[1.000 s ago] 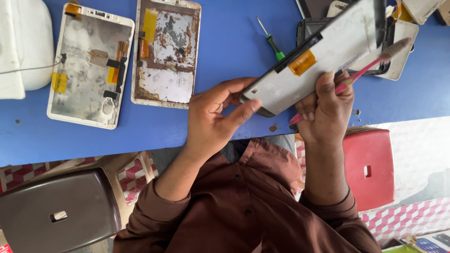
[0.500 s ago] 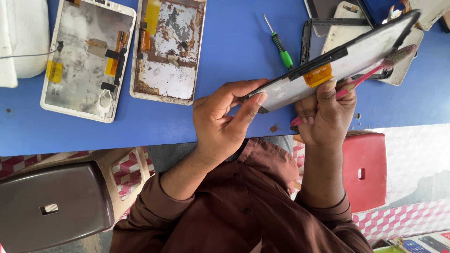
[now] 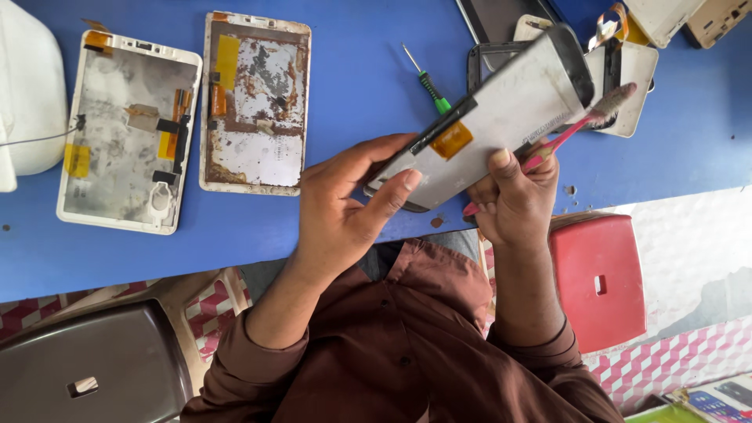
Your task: The person uses a pink toothbrush to scrub the back and edges of a black smartphone casing, then flips it to clean the interior metal frame. The person continues to brush the inside of the casing, focusing on the edges and corners.
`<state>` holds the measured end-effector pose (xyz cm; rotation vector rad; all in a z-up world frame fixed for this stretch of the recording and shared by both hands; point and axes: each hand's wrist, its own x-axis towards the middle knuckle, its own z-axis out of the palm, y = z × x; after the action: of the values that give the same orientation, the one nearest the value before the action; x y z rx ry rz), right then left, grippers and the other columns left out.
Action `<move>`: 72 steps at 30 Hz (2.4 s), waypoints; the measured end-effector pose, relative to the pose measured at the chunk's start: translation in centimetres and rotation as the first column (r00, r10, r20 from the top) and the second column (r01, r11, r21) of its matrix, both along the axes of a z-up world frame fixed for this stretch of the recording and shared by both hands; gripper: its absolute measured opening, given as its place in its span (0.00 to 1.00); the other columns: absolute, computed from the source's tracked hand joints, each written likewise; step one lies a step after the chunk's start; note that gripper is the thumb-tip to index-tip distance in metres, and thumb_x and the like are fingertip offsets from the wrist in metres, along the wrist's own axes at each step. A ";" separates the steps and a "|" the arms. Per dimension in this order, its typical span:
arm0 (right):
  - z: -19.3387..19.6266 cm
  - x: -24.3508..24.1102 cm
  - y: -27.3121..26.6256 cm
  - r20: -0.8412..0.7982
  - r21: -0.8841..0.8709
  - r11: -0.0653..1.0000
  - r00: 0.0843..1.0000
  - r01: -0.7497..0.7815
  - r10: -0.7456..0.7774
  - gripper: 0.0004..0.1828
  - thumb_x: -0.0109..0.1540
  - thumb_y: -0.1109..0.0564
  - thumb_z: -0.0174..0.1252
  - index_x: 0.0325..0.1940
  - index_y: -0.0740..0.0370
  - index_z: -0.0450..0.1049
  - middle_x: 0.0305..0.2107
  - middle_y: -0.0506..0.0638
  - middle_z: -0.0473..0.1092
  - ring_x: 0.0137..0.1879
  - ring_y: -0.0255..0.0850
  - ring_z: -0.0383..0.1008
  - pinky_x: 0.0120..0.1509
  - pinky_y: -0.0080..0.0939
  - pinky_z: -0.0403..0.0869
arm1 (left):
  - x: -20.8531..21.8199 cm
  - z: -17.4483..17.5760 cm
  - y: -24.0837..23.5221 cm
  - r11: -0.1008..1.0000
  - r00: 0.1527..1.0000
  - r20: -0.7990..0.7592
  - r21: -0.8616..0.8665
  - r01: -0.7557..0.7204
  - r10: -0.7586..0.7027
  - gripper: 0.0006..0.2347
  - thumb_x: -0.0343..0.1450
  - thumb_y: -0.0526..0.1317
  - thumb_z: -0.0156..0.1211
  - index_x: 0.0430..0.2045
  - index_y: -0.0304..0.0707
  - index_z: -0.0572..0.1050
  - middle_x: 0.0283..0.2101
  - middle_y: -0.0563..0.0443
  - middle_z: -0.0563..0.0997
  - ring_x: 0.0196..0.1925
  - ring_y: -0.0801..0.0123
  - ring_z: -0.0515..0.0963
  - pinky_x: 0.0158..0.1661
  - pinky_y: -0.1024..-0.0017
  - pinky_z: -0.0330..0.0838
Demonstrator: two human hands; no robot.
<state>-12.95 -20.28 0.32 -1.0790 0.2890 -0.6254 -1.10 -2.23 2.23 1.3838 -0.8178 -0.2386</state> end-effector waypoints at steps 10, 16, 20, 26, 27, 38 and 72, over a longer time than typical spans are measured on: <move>0.7 0.3 0.2 0.044 0.036 0.998 0.998 -0.042 0.041 0.07 0.69 0.60 0.63 0.47 0.63 0.72 0.18 0.47 0.64 0.19 0.32 0.57 0.24 0.34 0.57 | -0.6 1.8 -1.4 0.986 0.980 0.171 0.115 -0.119 0.098 0.08 0.75 0.34 0.66 0.46 0.34 0.79 0.44 0.49 0.86 0.43 0.70 0.88 0.42 0.75 0.82; 0.9 0.3 0.3 0.059 0.044 0.998 0.997 -0.055 0.052 0.06 0.69 0.61 0.64 0.44 0.63 0.73 0.21 0.48 0.67 0.20 0.32 0.58 0.24 0.33 0.57 | -0.9 2.8 -1.8 0.966 0.972 0.181 0.181 -0.183 0.150 0.06 0.74 0.35 0.67 0.42 0.34 0.80 0.39 0.49 0.87 0.37 0.70 0.88 0.36 0.74 0.80; 1.1 0.4 0.0 0.079 0.093 0.993 0.994 -0.077 0.070 0.06 0.67 0.60 0.64 0.44 0.65 0.74 0.23 0.50 0.70 0.19 0.32 0.59 0.23 0.33 0.58 | -0.1 4.9 -1.1 0.981 0.993 0.097 0.190 0.043 -0.062 0.09 0.75 0.35 0.63 0.47 0.32 0.78 0.41 0.48 0.86 0.39 0.68 0.88 0.40 0.74 0.82; 0.8 0.2 0.2 0.144 0.089 0.991 0.985 -0.104 0.091 0.07 0.68 0.60 0.65 0.46 0.65 0.75 0.23 0.48 0.70 0.20 0.31 0.59 0.23 0.32 0.57 | -1.6 6.3 -1.8 0.993 0.950 0.313 0.103 -0.054 0.019 0.12 0.74 0.37 0.67 0.49 0.30 0.76 0.45 0.43 0.84 0.43 0.62 0.87 0.43 0.71 0.81; 0.9 0.2 0.3 0.194 0.072 0.987 0.973 -0.141 0.125 0.06 0.69 0.60 0.65 0.46 0.66 0.76 0.22 0.48 0.70 0.20 0.31 0.59 0.25 0.32 0.57 | -1.8 6.4 -2.1 0.992 0.946 0.321 0.099 -0.084 0.048 0.10 0.76 0.36 0.66 0.48 0.31 0.77 0.44 0.44 0.84 0.43 0.63 0.87 0.42 0.72 0.81; 0.2 -0.2 0.0 0.166 0.092 0.987 0.979 -0.133 0.117 0.10 0.67 0.59 0.65 0.48 0.66 0.76 0.25 0.49 0.71 0.21 0.32 0.61 0.25 0.31 0.59 | -2.9 6.3 -3.1 0.977 0.874 0.450 0.012 -0.212 0.184 0.05 0.77 0.34 0.67 0.41 0.33 0.77 0.38 0.49 0.84 0.35 0.67 0.85 0.35 0.73 0.78; -1.3 -0.9 0.0 0.222 0.040 0.995 0.972 -0.093 0.082 0.12 0.68 0.59 0.67 0.52 0.66 0.75 0.42 0.51 0.77 0.46 0.34 0.77 0.50 0.34 0.77 | -3.3 6.7 -3.0 0.995 0.927 0.364 -0.061 -0.079 0.096 0.07 0.77 0.32 0.66 0.47 0.34 0.77 0.48 0.47 0.85 0.45 0.65 0.88 0.44 0.74 0.83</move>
<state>-13.87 -20.29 -0.97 -0.9591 0.0639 -0.6490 -4.45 -5.27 8.89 1.4394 -1.0590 0.1134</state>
